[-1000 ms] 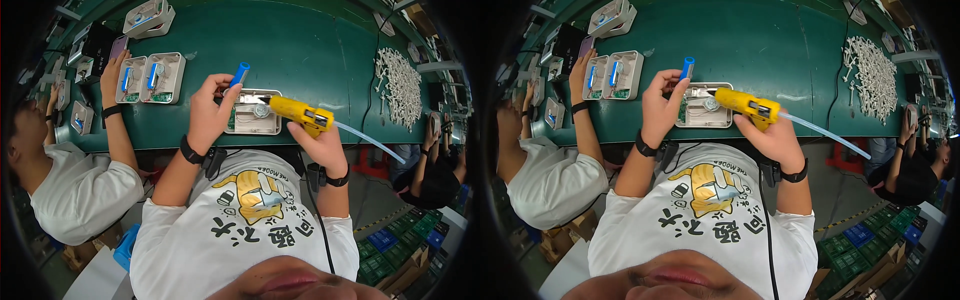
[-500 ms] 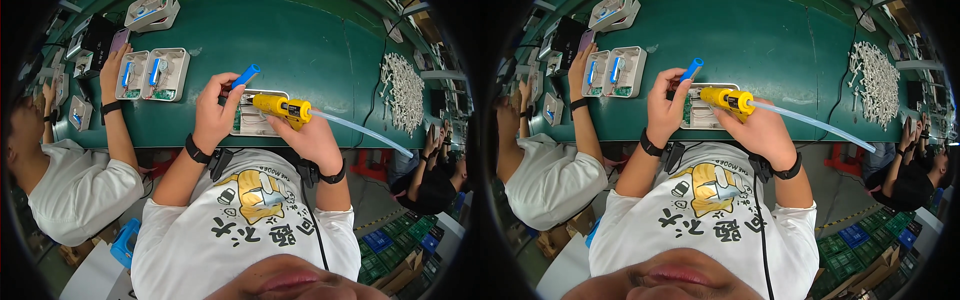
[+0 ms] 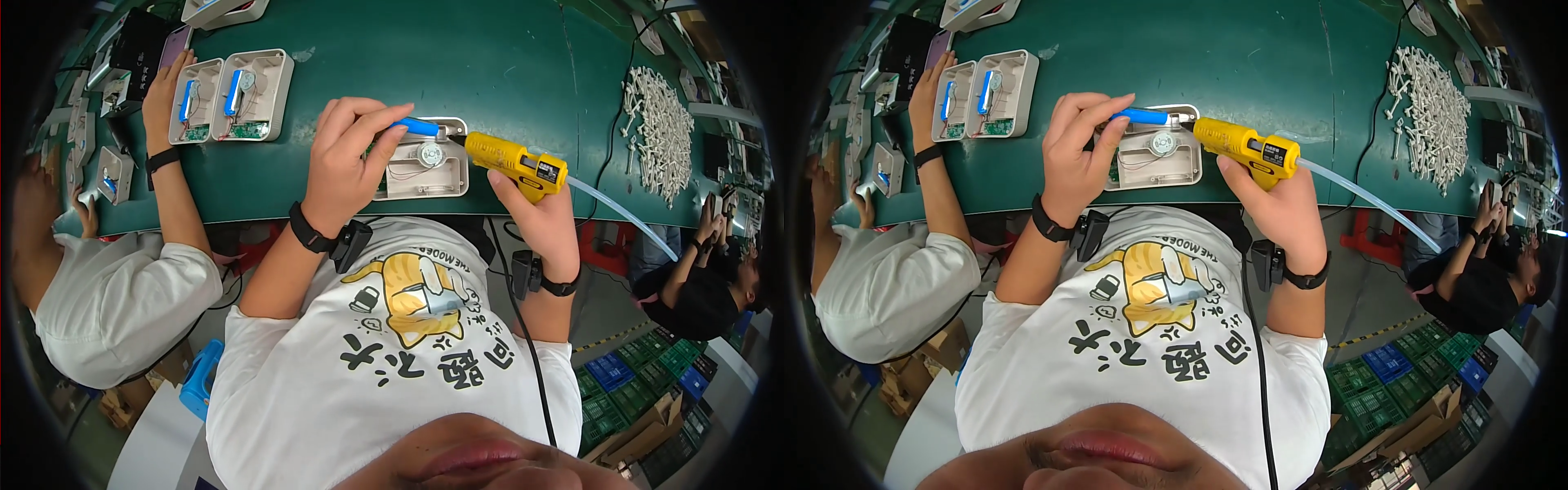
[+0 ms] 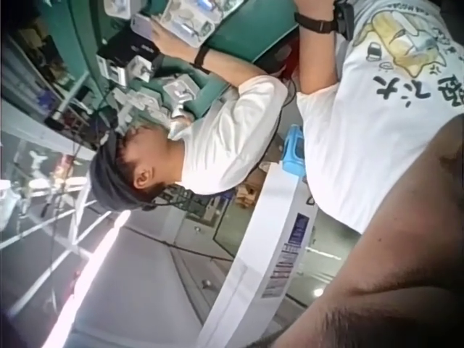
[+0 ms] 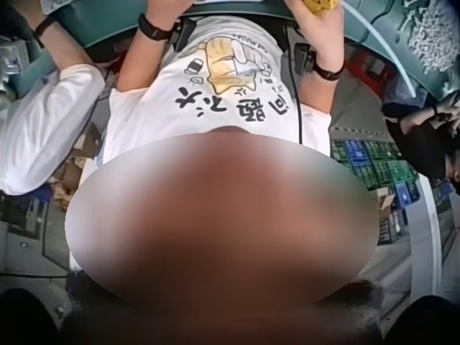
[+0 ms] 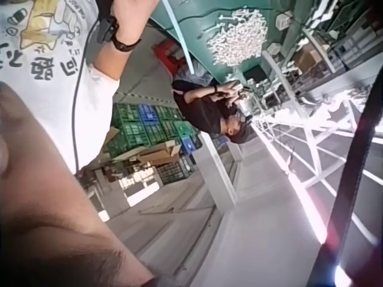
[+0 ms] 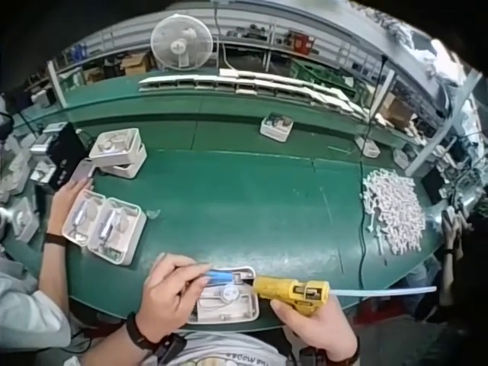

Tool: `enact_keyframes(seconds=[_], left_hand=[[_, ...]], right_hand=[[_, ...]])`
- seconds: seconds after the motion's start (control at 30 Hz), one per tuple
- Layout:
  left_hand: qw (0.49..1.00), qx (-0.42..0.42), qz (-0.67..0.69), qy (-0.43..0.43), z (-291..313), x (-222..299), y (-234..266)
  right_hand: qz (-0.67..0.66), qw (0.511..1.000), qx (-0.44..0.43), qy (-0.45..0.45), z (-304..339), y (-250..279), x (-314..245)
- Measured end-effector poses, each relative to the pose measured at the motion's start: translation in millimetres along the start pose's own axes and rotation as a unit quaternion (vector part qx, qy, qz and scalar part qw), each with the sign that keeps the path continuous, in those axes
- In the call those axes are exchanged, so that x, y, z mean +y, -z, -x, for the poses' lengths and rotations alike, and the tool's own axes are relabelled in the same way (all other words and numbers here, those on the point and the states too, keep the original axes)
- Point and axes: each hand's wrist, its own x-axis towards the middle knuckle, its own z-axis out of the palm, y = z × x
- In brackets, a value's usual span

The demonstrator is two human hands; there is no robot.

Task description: The person assembles electronic devices by placing a battery into a plastic housing and applying adhesive with a glue gun. This process is repeated for multiple units on the workbench.

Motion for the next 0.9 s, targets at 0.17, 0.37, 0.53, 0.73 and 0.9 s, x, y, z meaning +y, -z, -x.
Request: enact_keyframes(seconds=[0.17,0.37,0.53,0.73,0.9], left_hand=[[1.0,-0.004,0.01,-0.01,4,-3,-4],[1.0,-0.023,0.013,-0.015,2,-2,-1],[1.0,-0.025,0.016,-0.008,1,-2,-1],[1.0,-0.013,0.009,-0.004,3,-3,-1],[1.0,-0.012,0.009,0.002,3,-3,-4]], right_hand=[[0.008,0.999,0.024,0.025,0,-8,5],[0.079,0.997,0.008,0.017,0,-4,1],[0.098,0.995,0.002,0.016,6,-4,-8],[0.092,0.995,0.017,0.045,5,-4,0],[0.051,0.993,0.072,0.079,2,-13,0]])
